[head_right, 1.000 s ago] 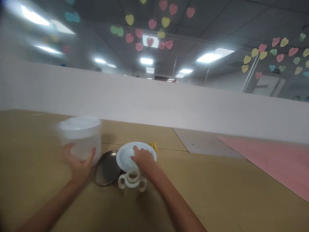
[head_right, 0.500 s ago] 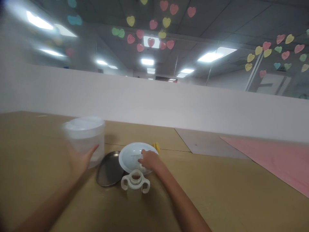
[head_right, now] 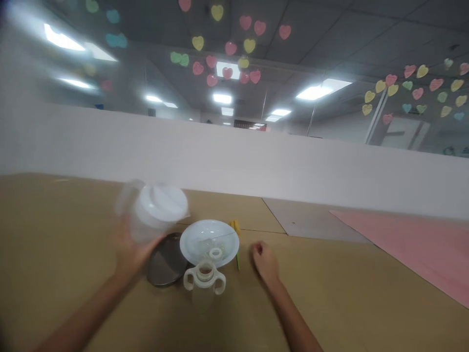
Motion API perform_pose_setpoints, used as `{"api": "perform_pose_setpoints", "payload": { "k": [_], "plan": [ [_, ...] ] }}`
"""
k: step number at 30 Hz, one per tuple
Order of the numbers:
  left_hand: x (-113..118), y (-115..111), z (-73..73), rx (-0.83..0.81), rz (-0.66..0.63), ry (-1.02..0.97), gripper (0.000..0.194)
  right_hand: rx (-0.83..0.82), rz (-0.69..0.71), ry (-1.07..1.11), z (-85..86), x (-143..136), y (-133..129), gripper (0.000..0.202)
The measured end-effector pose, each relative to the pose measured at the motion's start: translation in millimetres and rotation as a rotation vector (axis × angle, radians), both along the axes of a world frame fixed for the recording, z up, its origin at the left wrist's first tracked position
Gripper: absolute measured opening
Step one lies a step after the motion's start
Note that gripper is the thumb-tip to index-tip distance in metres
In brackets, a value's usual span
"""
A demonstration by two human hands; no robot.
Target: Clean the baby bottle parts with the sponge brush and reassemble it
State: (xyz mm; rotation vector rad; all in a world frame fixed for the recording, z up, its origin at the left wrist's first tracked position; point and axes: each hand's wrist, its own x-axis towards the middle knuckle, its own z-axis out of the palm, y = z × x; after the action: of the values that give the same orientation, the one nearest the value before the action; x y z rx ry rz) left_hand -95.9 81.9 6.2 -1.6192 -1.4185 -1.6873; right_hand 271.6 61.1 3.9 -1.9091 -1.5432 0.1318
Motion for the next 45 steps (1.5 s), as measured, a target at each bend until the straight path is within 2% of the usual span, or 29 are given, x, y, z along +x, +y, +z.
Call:
{"api": "perform_pose_setpoints", "payload": {
  "k": [2,5,10,14,22,32,38,42,45],
  "plan": [
    [0.6,-0.8,1.1,0.044,0.038,0.093,0.104,-0.031,-0.042,0.009,-14.9,5.8,0.3,0.025],
    [1.5,-3.1,3.4,0.124,0.057,0.221,0.1,-0.054,-0.026,-0.013,-22.3,-0.7,0.7,0.027],
    [2.1,-7.1,8.5,0.188,0.067,0.309,0.099,-0.13,0.13,-0.229,-20.3,-26.7,-3.8,0.025],
    [1.4,-8.9,8.9,0.177,0.053,0.334,0.096,-0.164,0.236,-0.353,-16.0,-37.6,-10.8,0.023],
    [2.9,-8.3,5.1,0.132,-0.022,0.35,0.089,-0.17,0.262,-0.373,-9.7,-38.1,-16.4,0.031],
    [3.2,-7.6,4.7,0.187,0.004,0.405,0.088,-0.164,0.26,-0.405,-9.3,-40.6,-20.3,0.027],
    [1.7,-8.4,2.2,0.146,-0.005,0.391,0.084,-0.175,0.27,-0.421,-8.1,-43.5,-22.5,0.025],
    [1.7,-8.3,2.8,0.17,-0.019,0.387,0.088,-0.187,0.291,-0.433,-6.0,-44.2,-24.2,0.025],
    [4.8,-9.5,3.5,0.126,-0.054,0.302,0.095,-0.19,0.301,-0.439,-5.5,-43.9,-24.6,0.027]
  ]
}}
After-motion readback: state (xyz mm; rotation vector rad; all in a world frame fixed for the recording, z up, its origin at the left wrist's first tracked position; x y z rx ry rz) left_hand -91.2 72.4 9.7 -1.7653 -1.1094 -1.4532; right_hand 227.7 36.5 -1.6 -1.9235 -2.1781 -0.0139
